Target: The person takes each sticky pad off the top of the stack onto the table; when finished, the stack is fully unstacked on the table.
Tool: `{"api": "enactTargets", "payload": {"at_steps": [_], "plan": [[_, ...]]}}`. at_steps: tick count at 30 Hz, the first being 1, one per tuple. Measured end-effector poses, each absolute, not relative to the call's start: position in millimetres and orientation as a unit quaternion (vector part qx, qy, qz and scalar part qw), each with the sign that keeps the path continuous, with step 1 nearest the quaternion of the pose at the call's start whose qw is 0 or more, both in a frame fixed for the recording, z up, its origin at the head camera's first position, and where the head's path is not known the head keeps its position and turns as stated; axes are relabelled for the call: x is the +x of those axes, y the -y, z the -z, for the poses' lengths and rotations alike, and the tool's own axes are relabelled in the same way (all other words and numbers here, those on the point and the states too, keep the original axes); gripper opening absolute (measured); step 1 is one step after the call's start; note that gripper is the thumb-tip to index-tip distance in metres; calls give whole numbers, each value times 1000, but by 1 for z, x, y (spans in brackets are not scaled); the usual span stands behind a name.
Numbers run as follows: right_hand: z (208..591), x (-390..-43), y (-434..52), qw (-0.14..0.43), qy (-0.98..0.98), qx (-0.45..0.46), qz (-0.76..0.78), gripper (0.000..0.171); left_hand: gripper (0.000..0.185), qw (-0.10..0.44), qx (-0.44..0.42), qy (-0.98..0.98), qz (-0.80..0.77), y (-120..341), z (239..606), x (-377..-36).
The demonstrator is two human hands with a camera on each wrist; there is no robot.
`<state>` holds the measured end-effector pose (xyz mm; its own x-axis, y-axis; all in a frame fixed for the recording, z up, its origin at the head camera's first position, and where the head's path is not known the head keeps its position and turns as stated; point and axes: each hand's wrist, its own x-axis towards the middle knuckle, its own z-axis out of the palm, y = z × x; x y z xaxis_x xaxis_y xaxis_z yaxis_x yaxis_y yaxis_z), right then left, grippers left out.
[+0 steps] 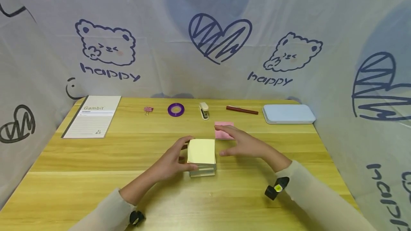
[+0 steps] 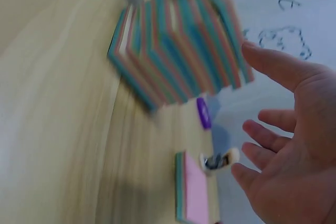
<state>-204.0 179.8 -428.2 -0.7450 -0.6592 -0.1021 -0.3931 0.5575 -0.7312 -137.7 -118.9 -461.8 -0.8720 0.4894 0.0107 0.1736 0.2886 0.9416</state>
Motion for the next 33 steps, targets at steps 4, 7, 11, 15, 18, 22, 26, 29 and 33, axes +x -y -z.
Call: {"api": "enactTargets", "payload": {"at_steps": [4, 7, 11, 15, 18, 22, 26, 29, 33], "plan": [[416, -191, -173, 213, -847, -313, 373, 93, 85, 145, 210, -790, -557, 119, 461, -137], [410, -182, -165, 220, -845, -318, 371, 94, 86, 145, 211, -792, -554, 120, 461, -138], [411, -174, -154, 210, -848, -332, 357, 97, 88, 148, 210, -794, -551, 120, 461, -138], [413, -169, -143, 192, -853, -342, 344, 99, 88, 147, 207, -796, -549, 120, 460, -138], [416, -167, -136, 180, -859, -340, 338, 100, 88, 145, 203, -798, -549, 120, 460, -138], [420, -165, -129, 166, -865, -332, 337, 98, 86, 143, 202, -802, -543, 120, 459, -137], [423, -164, -127, 156, -870, -327, 335, 94, 86, 143, 199, -805, -541, 120, 459, -137], [422, -164, -127, 150, -871, -330, 331, 92, 87, 142, 196, -806, -539, 120, 459, -137], [418, -165, -129, 144, -872, -340, 321, 90, 89, 140, 196, -809, -537, 120, 459, -137]]}}
